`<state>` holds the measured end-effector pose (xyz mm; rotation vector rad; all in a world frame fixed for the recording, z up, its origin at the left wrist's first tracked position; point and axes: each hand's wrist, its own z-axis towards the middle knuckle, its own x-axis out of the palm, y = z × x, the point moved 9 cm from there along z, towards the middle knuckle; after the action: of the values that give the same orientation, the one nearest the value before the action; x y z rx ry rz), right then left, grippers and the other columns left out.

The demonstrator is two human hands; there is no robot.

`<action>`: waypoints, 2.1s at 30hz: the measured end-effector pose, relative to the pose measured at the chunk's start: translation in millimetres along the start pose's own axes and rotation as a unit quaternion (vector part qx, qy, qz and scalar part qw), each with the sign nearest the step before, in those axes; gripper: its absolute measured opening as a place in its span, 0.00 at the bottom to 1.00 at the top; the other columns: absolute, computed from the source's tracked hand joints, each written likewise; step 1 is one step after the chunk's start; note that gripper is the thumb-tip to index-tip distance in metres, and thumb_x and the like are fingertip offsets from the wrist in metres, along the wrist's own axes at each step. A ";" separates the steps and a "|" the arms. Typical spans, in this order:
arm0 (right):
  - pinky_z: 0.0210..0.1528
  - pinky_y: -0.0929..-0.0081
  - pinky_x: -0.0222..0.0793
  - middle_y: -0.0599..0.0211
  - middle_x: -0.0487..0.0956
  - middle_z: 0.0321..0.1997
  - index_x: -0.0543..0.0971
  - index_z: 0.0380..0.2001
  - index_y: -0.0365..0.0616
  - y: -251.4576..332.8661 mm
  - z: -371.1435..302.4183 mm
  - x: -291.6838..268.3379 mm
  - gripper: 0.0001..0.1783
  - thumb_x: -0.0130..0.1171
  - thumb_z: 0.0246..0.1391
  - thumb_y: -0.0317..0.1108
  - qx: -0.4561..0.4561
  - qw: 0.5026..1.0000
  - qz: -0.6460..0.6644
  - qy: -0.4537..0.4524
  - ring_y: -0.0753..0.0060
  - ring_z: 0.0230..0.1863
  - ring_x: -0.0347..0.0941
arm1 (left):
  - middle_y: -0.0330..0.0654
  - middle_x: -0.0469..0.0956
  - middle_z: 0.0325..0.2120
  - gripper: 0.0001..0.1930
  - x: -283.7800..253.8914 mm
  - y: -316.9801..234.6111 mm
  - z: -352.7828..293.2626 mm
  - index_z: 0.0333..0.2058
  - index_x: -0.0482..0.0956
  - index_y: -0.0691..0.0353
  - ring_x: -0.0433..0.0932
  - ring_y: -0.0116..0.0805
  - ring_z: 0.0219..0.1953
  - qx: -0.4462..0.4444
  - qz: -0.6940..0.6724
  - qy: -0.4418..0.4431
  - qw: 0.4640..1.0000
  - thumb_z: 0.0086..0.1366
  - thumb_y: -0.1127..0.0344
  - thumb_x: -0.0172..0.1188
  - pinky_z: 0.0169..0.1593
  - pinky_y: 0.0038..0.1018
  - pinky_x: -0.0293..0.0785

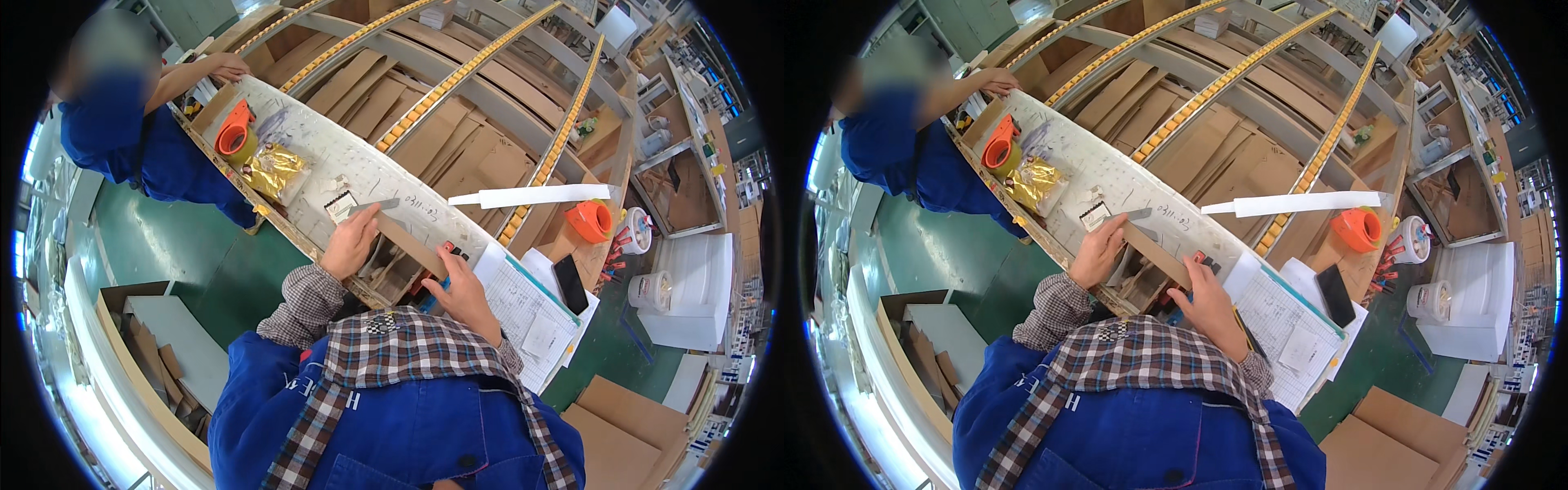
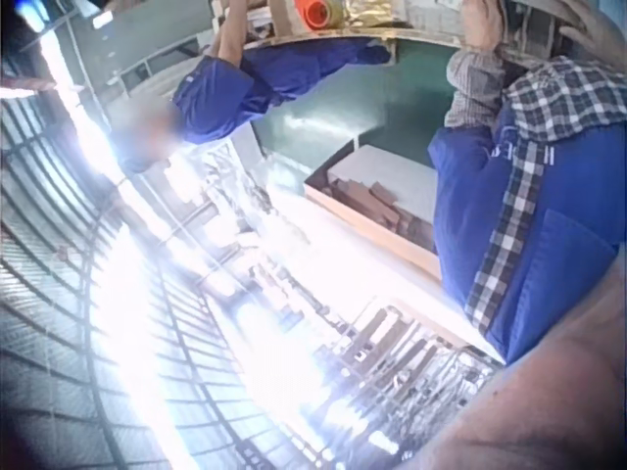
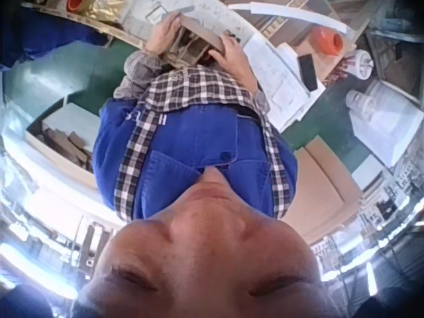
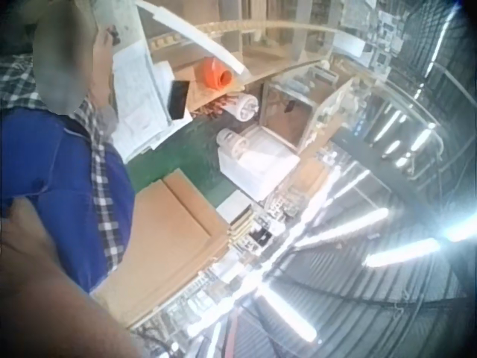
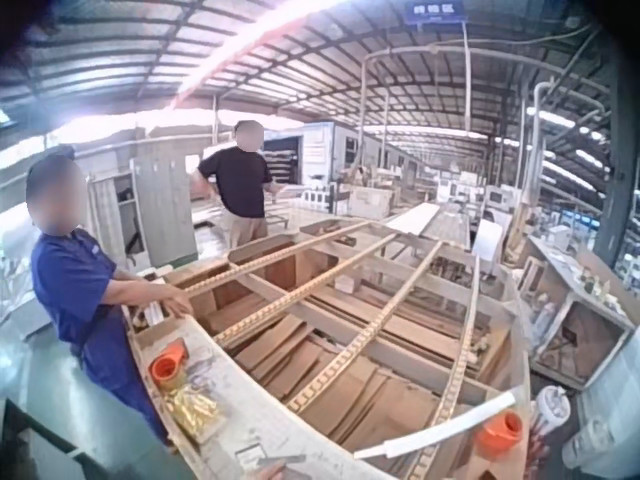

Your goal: The person holds a small wooden piece and a metal ruler against a workbench while another worker places long wooden planks into a large frame structure. The camera wearer appears to be measuring or preparing components for the assembly.

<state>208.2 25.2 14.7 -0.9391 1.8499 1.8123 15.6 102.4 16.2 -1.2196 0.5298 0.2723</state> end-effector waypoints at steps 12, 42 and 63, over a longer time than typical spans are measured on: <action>0.43 0.64 0.68 0.57 0.74 0.44 0.71 0.49 0.45 3.8 -0.7 -14.9 0.23 0.61 0.46 0.31 -0.011 0.996 -0.012 -0.082 0.52 0.44 0.71 | 0.49 0.74 0.38 0.12 -4.8 5.0 1.1 0.46 0.72 0.70 0.75 0.38 0.38 -0.060 -0.071 0.001 0.996 0.64 0.74 0.48 0.41 0.27 0.72; 0.33 0.75 0.70 0.61 0.79 0.35 0.75 0.42 0.43 -15.8 3.8 -3.7 0.25 0.70 0.35 0.28 -0.062 0.995 -0.006 -0.079 0.67 0.34 0.75 | 0.42 0.68 0.39 0.30 0.9 -13.7 -37.2 0.49 0.66 0.53 0.70 0.41 0.41 -0.003 0.275 0.064 0.959 0.43 0.63 0.64 0.42 0.37 0.63; 0.46 0.65 0.67 0.56 0.75 0.41 0.72 0.43 0.43 -11.6 3.9 0.1 0.26 0.68 0.38 0.33 -0.038 0.998 0.027 -0.030 0.53 0.45 0.71 | 0.51 0.66 0.47 0.18 -14.8 -41.5 -28.9 0.42 0.71 0.56 0.71 0.47 0.43 0.019 0.255 -0.027 0.966 0.51 0.63 0.61 0.44 0.40 0.65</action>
<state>215.4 29.8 5.9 -0.8601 1.7983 1.9327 15.7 62.6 50.8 -1.0193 0.7942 0.7263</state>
